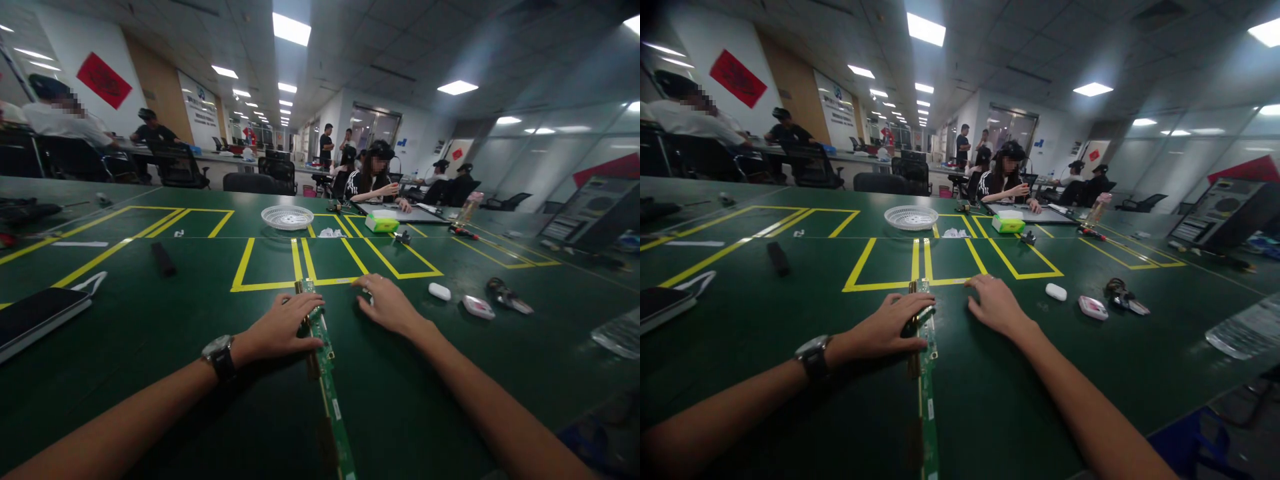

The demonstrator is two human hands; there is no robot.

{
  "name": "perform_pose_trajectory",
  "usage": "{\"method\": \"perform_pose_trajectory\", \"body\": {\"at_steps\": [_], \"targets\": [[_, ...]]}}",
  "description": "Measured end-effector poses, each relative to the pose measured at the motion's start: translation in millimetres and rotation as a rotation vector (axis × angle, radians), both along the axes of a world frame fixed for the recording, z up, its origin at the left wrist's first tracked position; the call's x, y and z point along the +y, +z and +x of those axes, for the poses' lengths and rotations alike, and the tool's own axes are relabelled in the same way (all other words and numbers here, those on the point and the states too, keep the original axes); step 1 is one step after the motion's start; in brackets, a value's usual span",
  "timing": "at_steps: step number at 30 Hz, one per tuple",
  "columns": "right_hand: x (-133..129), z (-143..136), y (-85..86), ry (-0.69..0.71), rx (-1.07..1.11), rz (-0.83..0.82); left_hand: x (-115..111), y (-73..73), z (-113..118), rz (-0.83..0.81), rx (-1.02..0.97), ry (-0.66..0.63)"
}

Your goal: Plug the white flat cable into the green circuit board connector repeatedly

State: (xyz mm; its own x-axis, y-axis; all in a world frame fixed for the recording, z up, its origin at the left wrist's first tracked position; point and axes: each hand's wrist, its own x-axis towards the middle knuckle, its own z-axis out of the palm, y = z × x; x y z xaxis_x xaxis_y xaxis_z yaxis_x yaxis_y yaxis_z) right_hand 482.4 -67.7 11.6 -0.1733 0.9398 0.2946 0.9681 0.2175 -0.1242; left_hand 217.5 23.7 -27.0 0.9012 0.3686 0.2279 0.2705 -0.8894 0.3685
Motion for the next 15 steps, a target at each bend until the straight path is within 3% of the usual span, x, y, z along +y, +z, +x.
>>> {"method": "perform_pose_trajectory", "body": {"at_steps": [2, 5, 8, 15], "targets": [[6.5, 28.5, -5.0, -0.214, -0.084, -0.038, -0.4, 1.2, 0.0, -0.011, 0.002, -0.005], [11.4, 50.2, -10.6, -0.297, -0.094, -0.140, -0.4, -0.1, 0.7, 0.002, -0.012, 0.001], [10.6, 39.8, -11.1, -0.216, -0.050, -0.156, 0.2, -3.6, 1.8, 0.037, -0.034, 0.047], [-3.5, -27.3, -2.6, 0.078, -0.033, -0.135, 1.1, -7.4, 2.8, 0.055, -0.027, 0.064]]}}
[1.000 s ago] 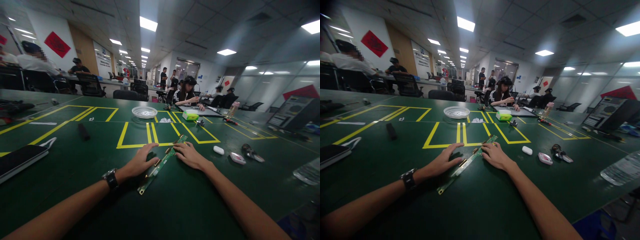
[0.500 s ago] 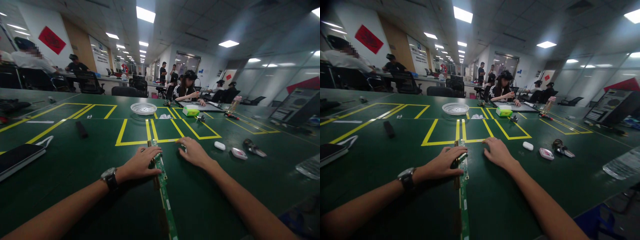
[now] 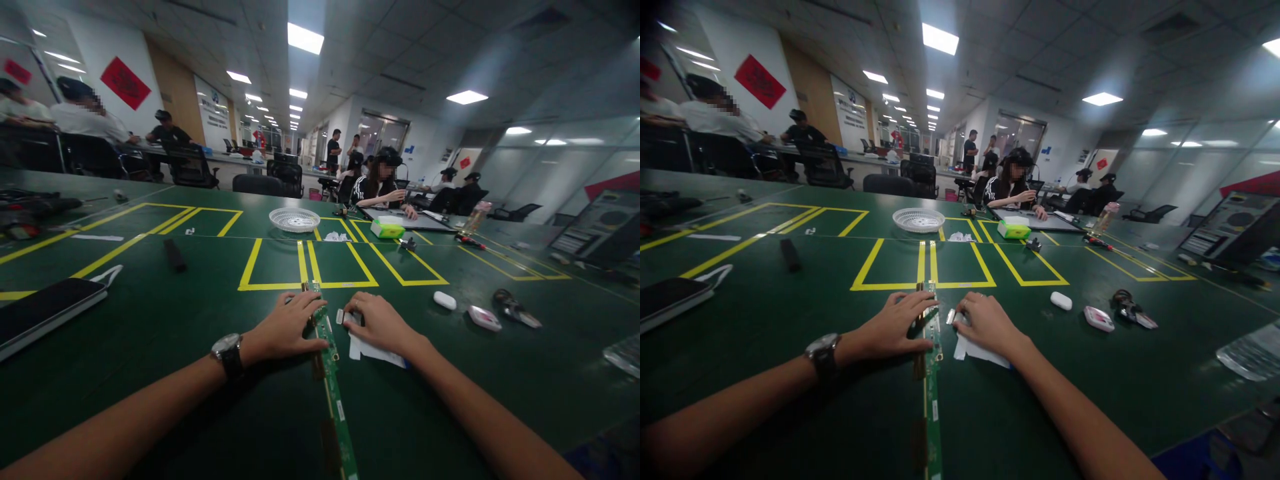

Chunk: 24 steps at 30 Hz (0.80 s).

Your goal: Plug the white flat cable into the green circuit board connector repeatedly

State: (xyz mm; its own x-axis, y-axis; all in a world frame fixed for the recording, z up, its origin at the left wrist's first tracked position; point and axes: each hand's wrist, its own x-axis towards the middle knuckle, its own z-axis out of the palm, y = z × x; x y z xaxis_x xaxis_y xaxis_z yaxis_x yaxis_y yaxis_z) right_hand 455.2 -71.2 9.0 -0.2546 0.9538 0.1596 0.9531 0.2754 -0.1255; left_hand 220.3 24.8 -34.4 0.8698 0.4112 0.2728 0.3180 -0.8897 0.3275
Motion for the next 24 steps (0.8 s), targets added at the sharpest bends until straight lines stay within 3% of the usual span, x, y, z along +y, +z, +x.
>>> {"method": "perform_pose_trajectory", "body": {"at_steps": [18, 24], "targets": [[-5.7, -13.8, 2.2, 0.118, -0.021, -0.015, -2.0, 1.3, -0.3, 0.009, -0.010, -0.003], [-4.0, -13.3, -1.3, 0.194, 0.011, -0.003, -1.3, 5.8, -0.1, -0.018, 0.033, -0.058]]}}
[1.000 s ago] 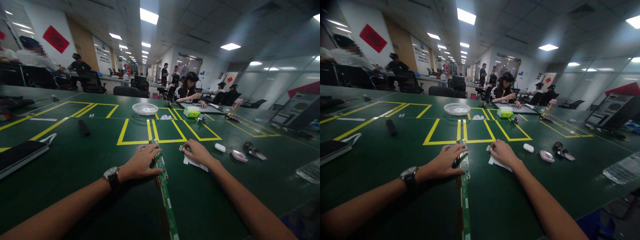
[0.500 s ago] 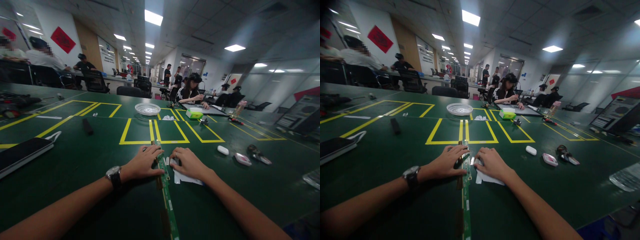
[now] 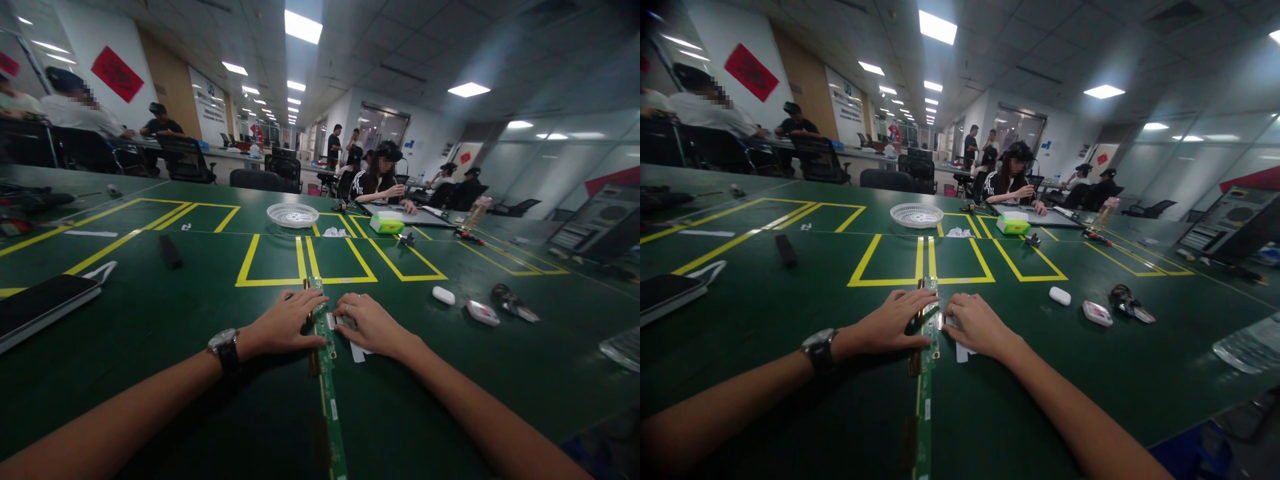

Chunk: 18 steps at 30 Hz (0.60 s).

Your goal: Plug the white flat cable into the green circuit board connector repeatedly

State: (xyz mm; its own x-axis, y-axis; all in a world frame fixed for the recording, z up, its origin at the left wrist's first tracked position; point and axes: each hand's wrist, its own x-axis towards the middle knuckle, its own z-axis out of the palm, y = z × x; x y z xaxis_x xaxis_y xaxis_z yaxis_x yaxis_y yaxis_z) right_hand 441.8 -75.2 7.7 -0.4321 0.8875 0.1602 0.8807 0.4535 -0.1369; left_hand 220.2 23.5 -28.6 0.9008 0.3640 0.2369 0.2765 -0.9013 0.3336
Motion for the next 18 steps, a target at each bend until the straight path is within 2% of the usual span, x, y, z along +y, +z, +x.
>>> {"method": "perform_pose_trajectory", "body": {"at_steps": [9, 14, 18], "targets": [[4.0, 4.2, -6.9, 0.017, 0.132, -0.022, -0.3, 1.4, -0.5, -0.042, -0.002, -0.021], [4.2, 6.1, -5.4, 0.016, 0.113, 0.009, -0.9, 3.7, -1.4, -0.094, -0.023, -0.007], [-1.4, -1.3, -2.0, 0.105, 0.174, 0.061, 0.3, 5.1, -1.6, -0.207, -0.109, 0.042]]}}
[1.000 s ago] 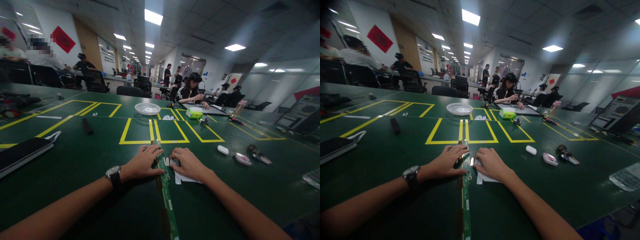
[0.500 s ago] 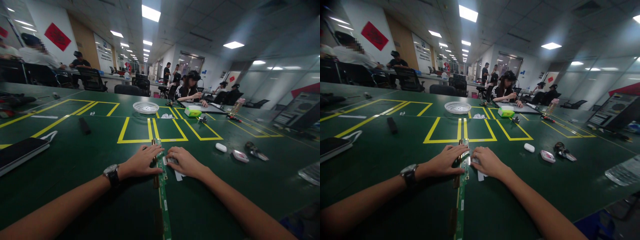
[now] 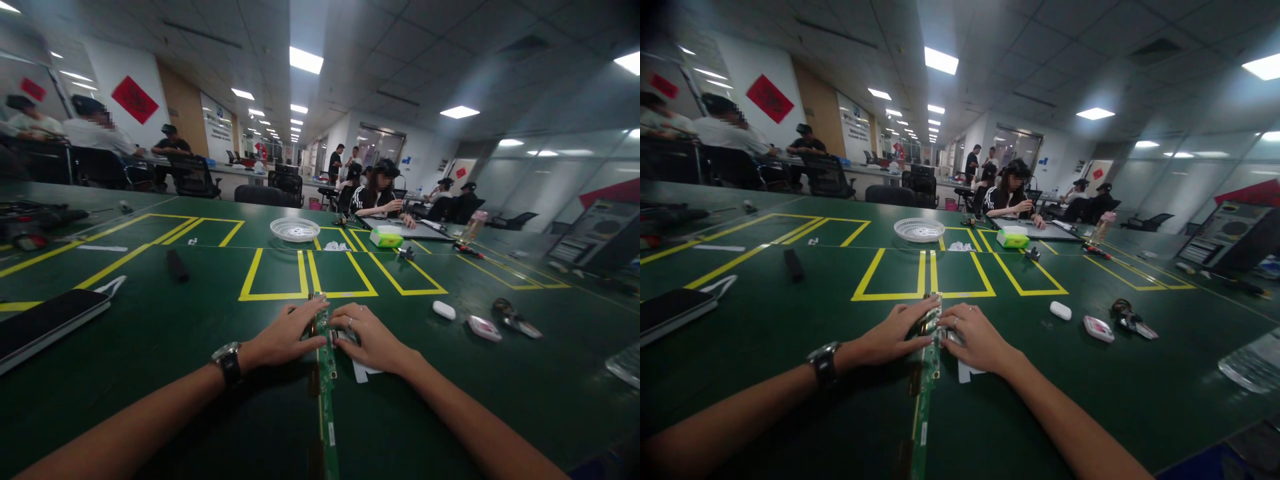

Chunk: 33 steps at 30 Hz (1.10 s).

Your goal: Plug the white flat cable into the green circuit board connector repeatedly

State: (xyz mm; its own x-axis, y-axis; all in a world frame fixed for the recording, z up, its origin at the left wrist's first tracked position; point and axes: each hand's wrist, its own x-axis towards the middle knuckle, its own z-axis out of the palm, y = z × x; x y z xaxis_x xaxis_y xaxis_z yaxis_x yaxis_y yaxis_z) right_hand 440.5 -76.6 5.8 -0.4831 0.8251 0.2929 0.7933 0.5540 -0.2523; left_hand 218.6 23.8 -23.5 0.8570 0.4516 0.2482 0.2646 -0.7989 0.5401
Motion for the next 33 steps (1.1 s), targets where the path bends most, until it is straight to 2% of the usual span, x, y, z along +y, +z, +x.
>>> {"method": "perform_pose_trajectory", "body": {"at_steps": [4, 6, 9, 12, 14, 18, 22, 25, 33], "targets": [[0.5, -9.9, -2.8, 0.149, -0.014, -0.058, 4.9, -5.5, 1.8, -0.124, -0.166, 0.132], [7.1, -5.0, -6.3, 0.127, -0.046, -0.066, 8.0, -9.6, 2.9, -0.131, -0.251, 0.168], [22.9, 24.5, -14.3, -0.075, -0.094, -0.022, 10.9, -13.2, 3.8, -0.126, -0.303, 0.191], [37.7, 72.7, -24.8, -0.349, -0.131, 0.005, 11.3, -13.1, 3.6, -0.134, -0.291, 0.198], [43.3, 103.8, -32.0, -0.486, -0.136, 0.007, 10.9, -12.6, 3.2, -0.133, -0.274, 0.196], [45.3, 137.8, -44.3, -0.582, -0.150, -0.052, 9.7, -12.3, 2.4, -0.129, -0.226, 0.187], [43.3, 138.0, -48.9, -0.646, -0.163, -0.159, 7.6, -9.6, 2.2, -0.125, -0.181, 0.177], [42.0, 133.6, -46.6, -0.655, -0.166, -0.178, 5.9, -6.8, 2.3, -0.119, -0.155, 0.176], [42.7, 136.4, -38.9, -0.622, -0.131, -0.031, 6.0, -8.2, 0.7, -0.107, -0.121, 0.149]]}}
